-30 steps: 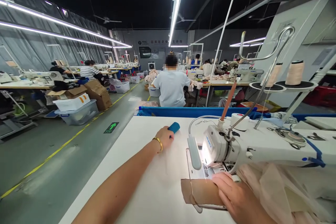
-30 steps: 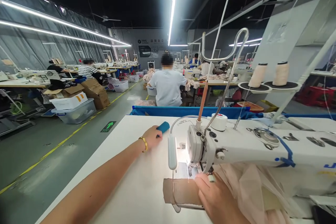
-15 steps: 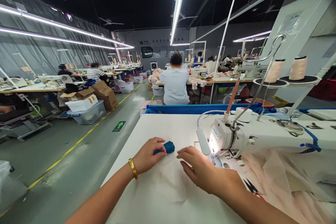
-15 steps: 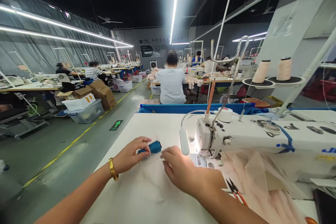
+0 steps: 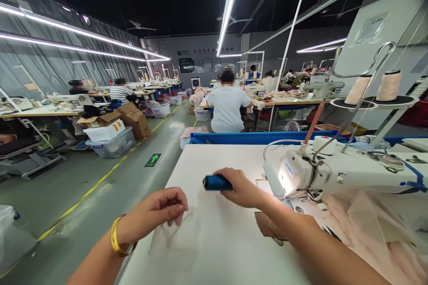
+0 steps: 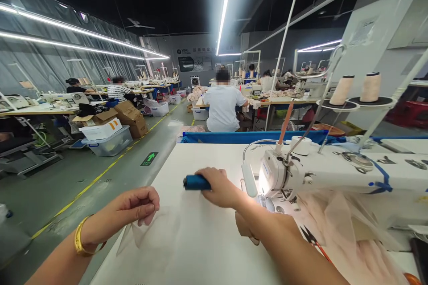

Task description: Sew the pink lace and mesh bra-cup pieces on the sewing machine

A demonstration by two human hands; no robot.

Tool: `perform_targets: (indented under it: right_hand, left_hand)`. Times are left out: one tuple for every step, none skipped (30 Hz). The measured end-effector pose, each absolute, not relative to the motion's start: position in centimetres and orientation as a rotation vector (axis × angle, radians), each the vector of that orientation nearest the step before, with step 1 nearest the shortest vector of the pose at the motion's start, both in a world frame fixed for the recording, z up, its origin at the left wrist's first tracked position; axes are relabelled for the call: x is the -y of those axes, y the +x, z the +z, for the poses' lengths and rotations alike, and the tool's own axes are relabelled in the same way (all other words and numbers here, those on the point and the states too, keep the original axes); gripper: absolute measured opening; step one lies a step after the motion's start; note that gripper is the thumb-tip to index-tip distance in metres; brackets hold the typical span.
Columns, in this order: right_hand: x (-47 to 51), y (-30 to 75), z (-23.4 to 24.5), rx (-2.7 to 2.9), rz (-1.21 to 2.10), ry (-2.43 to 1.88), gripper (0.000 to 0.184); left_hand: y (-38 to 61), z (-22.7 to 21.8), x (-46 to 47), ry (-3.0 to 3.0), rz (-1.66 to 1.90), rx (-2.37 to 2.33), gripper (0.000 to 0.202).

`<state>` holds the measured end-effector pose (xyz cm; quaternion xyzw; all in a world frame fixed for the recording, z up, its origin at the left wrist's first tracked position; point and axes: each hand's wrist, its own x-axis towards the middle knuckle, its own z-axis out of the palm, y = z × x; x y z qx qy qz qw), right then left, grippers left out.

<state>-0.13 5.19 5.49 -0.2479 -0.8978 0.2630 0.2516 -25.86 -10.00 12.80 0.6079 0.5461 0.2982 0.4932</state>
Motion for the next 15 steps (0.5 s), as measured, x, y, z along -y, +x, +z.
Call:
perform_targets:
  right_hand:
    - [-5.9,-0.3,5.9,2.270,0.835,-0.723,0.052]
    - [-6.7,-0.8,6.3,2.112,0.929,-0.768,0.048]
    - [-7.7,-1.6,6.5,2.004,0.959,-0.806,0.045]
    - [-8.9,-2.6,6.6,1.936,0.959,-0.835,0.045]
    - [-10.1,-3.8,6.6,1.889,0.951,-0.864,0.046]
    - [-11.4,-5.2,6.4,1.851,0.946,-0.900,0.049]
    - [-12.7,-6.6,6.1,1.825,0.950,-0.937,0.051]
    - [-13.9,-8.0,5.7,1.816,0.958,-0.968,0.053]
    - [-15.0,-9.3,5.3,1.815,0.965,-0.997,0.053]
    - [-15.9,-10.6,4.8,1.826,0.972,-1.023,0.052]
    - [-16.7,-11.7,4.3,1.845,0.979,-1.050,0.052]
    - [-17.3,-12.6,3.9,1.872,0.985,-1.074,0.052]
    - [-17.7,-13.3,3.4,1.902,0.992,-1.096,0.052]
    - [-18.0,-13.8,3.0,1.934,0.997,-1.116,0.052]
    - [-18.2,-14.0,2.6,1.964,1.001,-1.131,0.053]
  left_hand:
    - [-26.1,12.8,9.8,1.467,0.748,-1.298,0.047]
    - [-26.1,12.7,9.5,1.463,0.764,-1.269,0.047]
    - [-26.1,12.7,9.3,1.461,0.768,-1.237,0.046]
    - [-25.9,12.6,9.2,1.461,0.761,-1.203,0.046]
    - [-25.7,12.6,9.1,1.458,0.744,-1.171,0.046]
    - [-25.4,12.7,9.1,1.455,0.720,-1.141,0.045]
    - [-25.0,12.8,9.2,1.454,0.693,-1.114,0.044]
    - [-24.6,13.0,9.3,1.460,0.663,-1.092,0.043]
    - [-24.2,13.2,9.5,1.475,0.630,-1.075,0.042]
    - [-23.7,13.5,9.7,1.499,0.595,-1.064,0.041]
    - [-23.3,13.8,9.8,1.527,0.555,-1.058,0.040]
    - [-22.9,14.1,9.8,1.556,0.516,-1.059,0.039]
    - [-22.5,14.3,9.7,1.582,0.481,-1.065,0.037]
    - [-22.3,14.4,9.4,1.605,0.456,-1.075,0.034]
    - [-22.1,14.4,9.0,1.634,0.446,-1.094,0.031]
